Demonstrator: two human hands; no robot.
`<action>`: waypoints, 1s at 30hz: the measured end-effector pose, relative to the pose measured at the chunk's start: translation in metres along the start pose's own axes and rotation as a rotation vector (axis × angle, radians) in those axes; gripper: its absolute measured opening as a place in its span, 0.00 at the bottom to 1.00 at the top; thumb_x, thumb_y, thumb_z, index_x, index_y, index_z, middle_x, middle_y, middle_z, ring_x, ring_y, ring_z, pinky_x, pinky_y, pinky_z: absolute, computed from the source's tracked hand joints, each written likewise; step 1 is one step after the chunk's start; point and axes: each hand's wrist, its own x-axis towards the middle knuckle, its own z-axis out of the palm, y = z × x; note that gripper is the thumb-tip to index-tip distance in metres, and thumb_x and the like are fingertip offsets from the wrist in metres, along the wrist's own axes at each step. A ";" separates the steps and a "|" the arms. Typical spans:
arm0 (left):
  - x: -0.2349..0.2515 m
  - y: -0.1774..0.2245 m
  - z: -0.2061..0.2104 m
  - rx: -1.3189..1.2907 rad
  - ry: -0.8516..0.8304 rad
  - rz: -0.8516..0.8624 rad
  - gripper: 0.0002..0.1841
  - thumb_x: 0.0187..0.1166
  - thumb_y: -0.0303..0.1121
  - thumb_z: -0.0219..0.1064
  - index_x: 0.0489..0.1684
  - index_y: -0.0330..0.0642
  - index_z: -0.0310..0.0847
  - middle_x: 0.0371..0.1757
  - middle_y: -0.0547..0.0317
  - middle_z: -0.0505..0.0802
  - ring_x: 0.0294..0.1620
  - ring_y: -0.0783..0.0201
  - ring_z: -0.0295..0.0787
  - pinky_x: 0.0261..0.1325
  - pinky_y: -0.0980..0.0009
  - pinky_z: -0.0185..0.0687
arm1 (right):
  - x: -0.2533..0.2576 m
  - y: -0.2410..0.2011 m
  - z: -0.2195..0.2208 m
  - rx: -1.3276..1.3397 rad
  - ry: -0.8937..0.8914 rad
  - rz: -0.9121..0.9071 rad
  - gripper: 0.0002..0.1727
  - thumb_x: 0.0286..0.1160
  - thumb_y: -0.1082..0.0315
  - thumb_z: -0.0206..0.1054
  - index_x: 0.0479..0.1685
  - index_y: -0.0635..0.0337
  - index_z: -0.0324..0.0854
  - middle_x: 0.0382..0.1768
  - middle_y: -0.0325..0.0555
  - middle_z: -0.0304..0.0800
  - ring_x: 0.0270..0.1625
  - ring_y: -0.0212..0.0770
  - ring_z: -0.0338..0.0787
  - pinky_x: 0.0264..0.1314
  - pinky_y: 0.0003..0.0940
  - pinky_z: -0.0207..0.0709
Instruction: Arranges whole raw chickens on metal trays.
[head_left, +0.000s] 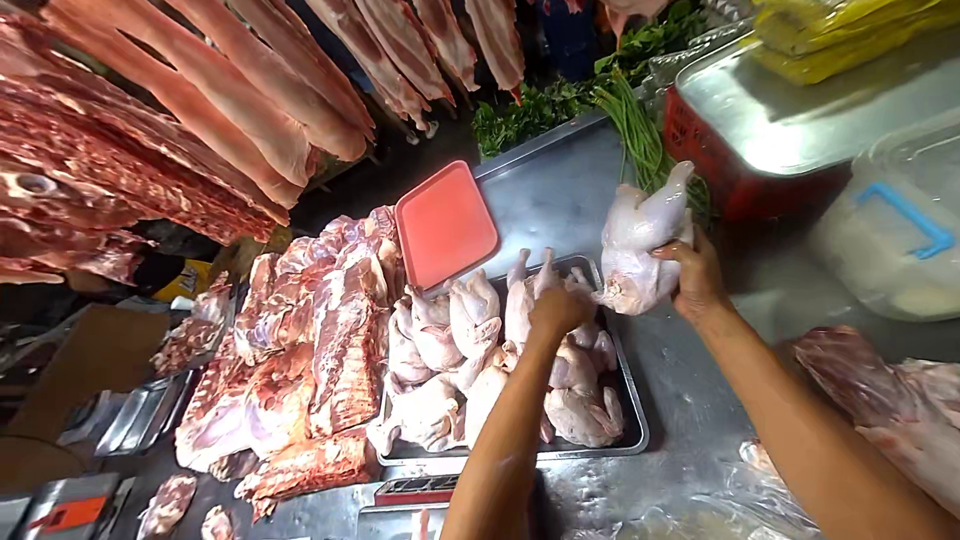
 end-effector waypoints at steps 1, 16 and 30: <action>0.004 0.006 0.012 0.031 -0.006 -0.023 0.39 0.70 0.46 0.75 0.83 0.38 0.70 0.69 0.26 0.84 0.67 0.30 0.84 0.65 0.30 0.78 | 0.000 0.001 -0.001 -0.006 0.007 -0.018 0.34 0.61 0.68 0.70 0.75 0.56 0.70 0.59 0.44 0.87 0.59 0.38 0.89 0.60 0.43 0.86; -0.024 -0.082 0.012 -0.831 0.696 0.099 0.49 0.49 0.28 0.86 0.79 0.35 0.63 0.60 0.42 0.88 0.59 0.54 0.89 0.61 0.54 0.88 | -0.013 -0.010 0.022 -0.284 -0.033 -0.233 0.38 0.59 0.60 0.79 0.74 0.57 0.71 0.56 0.47 0.89 0.55 0.39 0.92 0.57 0.43 0.89; -0.158 -0.201 -0.054 -1.543 0.841 0.481 0.21 0.84 0.28 0.43 0.28 0.50 0.84 0.22 0.69 0.90 0.27 0.76 0.88 0.35 0.76 0.87 | -0.083 0.060 0.105 -1.328 -0.843 0.101 0.41 0.61 0.45 0.80 0.77 0.55 0.78 0.67 0.67 0.83 0.72 0.72 0.79 0.61 0.74 0.76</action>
